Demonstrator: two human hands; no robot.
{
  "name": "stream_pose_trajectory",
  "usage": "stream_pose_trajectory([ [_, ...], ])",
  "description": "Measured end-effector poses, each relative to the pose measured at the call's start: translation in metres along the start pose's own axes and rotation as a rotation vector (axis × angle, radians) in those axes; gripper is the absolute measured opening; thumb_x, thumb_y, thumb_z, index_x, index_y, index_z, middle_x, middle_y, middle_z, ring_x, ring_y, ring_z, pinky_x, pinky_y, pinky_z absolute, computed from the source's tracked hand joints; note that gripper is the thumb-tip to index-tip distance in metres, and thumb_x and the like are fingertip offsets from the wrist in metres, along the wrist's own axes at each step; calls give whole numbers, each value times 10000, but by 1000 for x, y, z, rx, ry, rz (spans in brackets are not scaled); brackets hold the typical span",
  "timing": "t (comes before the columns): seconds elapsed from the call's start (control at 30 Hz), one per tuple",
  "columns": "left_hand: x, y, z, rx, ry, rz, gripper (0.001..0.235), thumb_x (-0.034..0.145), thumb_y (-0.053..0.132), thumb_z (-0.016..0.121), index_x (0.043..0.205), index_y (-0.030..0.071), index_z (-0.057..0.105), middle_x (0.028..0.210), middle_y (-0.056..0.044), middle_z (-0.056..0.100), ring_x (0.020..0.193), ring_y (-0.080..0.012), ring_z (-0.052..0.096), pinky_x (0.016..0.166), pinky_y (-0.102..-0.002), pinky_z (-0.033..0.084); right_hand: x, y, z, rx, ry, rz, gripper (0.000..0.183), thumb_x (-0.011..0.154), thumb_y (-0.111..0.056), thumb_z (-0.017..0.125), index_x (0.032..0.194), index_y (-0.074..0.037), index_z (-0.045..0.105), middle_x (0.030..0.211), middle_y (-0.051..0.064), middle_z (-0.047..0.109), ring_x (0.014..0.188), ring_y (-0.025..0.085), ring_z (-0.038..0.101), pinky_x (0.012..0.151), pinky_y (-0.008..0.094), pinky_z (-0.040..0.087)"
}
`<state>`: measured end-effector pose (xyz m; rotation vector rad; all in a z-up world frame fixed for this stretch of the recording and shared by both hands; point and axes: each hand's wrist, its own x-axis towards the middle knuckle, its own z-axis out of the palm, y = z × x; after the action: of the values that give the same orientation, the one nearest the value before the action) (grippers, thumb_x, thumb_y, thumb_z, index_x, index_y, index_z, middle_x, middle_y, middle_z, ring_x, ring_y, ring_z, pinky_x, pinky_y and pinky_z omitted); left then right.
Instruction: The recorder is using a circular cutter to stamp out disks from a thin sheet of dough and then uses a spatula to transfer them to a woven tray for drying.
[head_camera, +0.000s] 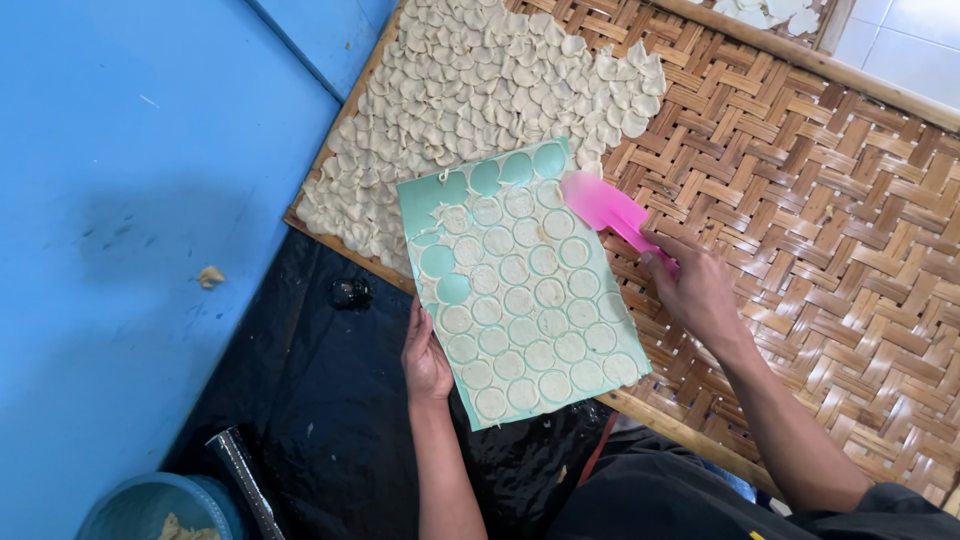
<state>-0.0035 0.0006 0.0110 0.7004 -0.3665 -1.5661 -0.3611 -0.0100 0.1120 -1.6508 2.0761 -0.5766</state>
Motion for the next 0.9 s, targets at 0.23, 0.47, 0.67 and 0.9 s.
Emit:
stream_pose_trajectory([
  [0.23,0,0,1,-7,-10,1,557,1039,183,524,1552,3,398,1485,-116,554,1359,-217,526,1141,-364,406,11,25,4,243,-183,178,395,971,-292,673,1342,-158,699,835,81,709,626,147,619,570,335,496],
  [0.47,4,-6,-13,-34,18,-8,562,1037,165,530,1553,-4,385,1469,-121,564,1343,-214,536,1132,-359,411,19,31,3,711,-318,229,382,977,-203,640,1343,-104,694,814,19,667,618,69,512,530,240,396],
  [0.67,5,-5,-11,-48,29,-24,555,1033,160,527,1542,-10,385,1456,-120,570,1327,-213,548,1112,-349,426,56,-20,-23,635,-242,186,370,990,-188,624,1344,-108,693,834,18,664,606,70,509,512,242,413],
  [0.9,3,-5,-11,-85,20,-35,528,1037,166,516,1528,2,414,1445,-114,583,1311,-218,561,1098,-366,441,172,-65,-27,526,-82,-44,339,1032,-167,613,1346,-55,671,887,61,706,624,66,549,524,232,435],
])
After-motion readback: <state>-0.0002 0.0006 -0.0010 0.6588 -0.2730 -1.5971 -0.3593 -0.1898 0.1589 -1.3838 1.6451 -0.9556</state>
